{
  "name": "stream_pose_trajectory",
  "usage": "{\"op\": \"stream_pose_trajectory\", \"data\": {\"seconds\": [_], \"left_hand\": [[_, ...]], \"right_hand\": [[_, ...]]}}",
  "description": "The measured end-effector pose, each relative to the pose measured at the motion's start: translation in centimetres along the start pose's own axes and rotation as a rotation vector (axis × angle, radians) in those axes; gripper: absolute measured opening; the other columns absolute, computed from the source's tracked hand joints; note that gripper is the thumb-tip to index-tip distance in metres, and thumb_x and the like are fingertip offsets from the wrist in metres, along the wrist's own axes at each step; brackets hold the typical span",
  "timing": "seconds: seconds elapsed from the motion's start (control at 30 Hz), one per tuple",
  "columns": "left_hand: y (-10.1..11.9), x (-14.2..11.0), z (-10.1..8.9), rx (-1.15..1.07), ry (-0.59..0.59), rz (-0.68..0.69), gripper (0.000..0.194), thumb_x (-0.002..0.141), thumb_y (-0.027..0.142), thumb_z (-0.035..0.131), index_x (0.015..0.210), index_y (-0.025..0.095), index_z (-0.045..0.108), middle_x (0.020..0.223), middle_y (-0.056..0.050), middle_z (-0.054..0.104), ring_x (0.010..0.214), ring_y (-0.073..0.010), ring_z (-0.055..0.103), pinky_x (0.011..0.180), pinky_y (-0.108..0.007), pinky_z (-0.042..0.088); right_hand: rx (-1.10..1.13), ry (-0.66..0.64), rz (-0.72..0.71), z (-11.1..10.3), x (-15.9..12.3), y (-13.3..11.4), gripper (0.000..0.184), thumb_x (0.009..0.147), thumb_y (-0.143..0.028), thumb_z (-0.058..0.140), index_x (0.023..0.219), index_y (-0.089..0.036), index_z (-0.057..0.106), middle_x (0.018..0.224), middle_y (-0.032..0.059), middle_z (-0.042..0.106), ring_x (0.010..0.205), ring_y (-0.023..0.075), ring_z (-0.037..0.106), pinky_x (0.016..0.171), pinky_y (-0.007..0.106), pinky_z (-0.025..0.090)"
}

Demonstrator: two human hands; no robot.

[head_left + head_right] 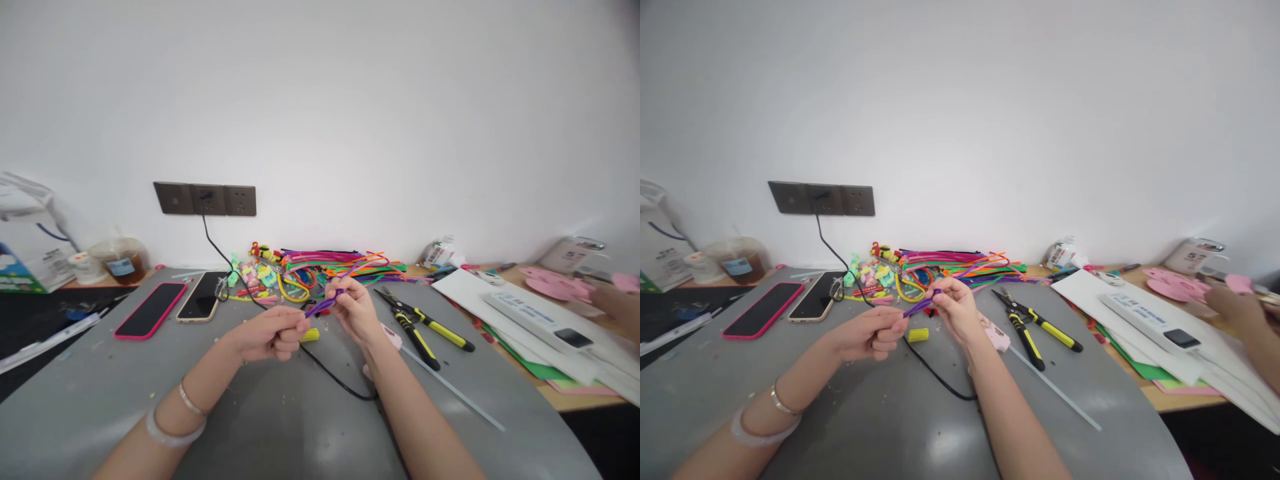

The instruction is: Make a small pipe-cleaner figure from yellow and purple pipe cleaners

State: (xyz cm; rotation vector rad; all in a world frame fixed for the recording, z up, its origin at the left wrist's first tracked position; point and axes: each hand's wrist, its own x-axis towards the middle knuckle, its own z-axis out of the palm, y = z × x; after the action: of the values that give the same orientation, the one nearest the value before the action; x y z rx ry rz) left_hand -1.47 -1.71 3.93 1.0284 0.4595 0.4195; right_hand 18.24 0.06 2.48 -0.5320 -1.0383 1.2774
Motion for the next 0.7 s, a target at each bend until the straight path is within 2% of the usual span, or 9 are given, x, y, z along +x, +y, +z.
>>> {"op": "stream_pose_trajectory", "data": {"seconds": [0.17,0.3,0.47,0.7], "left_hand": [[0.0,-0.1,0.0,0.021,-0.004,0.021,0.038,0.087,0.046,0.065,0.071,0.018,0.046,0.052,0.012,0.019,0.042,-0.0041,0.009,0.039,-0.018,0.011],[0.0,-0.2,-0.1,0.074,0.040,0.059,0.036,0.087,0.048,0.065,0.076,0.016,0.051,0.054,0.011,0.021,0.045,-0.0046,0.012,0.041,-0.019,0.013],[-0.5,0.1,-0.7,0.185,0.150,0.156,0.039,0.088,0.049,0.063,0.105,0.014,0.058,0.056,0.012,0.025,0.048,-0.0053,0.014,0.044,-0.020,0.016],[-1.4,0.8,-0.9,0.343,0.198,0.183,0.056,0.088,0.055,0.059,0.130,0.018,0.052,0.057,0.012,0.027,0.048,-0.0067,0.018,0.046,-0.021,0.017]], "right_hand": [[-0.009,0.010,-0.010,0.0,0.0,0.0,0.036,0.048,-0.044,0.093,0.063,-0.026,0.065,0.061,-0.0015,0.062,0.057,0.0147,0.055,0.050,0.026,0.045],[-0.020,0.010,-0.012,-0.2,0.2,-0.1,0.034,0.049,-0.041,0.093,0.065,-0.026,0.067,0.065,-0.0009,0.066,0.060,0.0151,0.059,0.055,0.027,0.048],[-0.191,-0.026,-0.011,-0.8,0.0,-0.3,0.025,0.066,-0.041,0.085,0.083,-0.026,0.074,0.086,0.0026,0.076,0.072,0.0171,0.066,0.071,0.031,0.053],[-0.430,-0.009,-0.003,-1.5,-1.4,-1.0,0.025,0.075,-0.045,0.078,0.073,-0.022,0.069,0.069,0.0021,0.072,0.064,0.0173,0.064,0.067,0.030,0.052]]}}
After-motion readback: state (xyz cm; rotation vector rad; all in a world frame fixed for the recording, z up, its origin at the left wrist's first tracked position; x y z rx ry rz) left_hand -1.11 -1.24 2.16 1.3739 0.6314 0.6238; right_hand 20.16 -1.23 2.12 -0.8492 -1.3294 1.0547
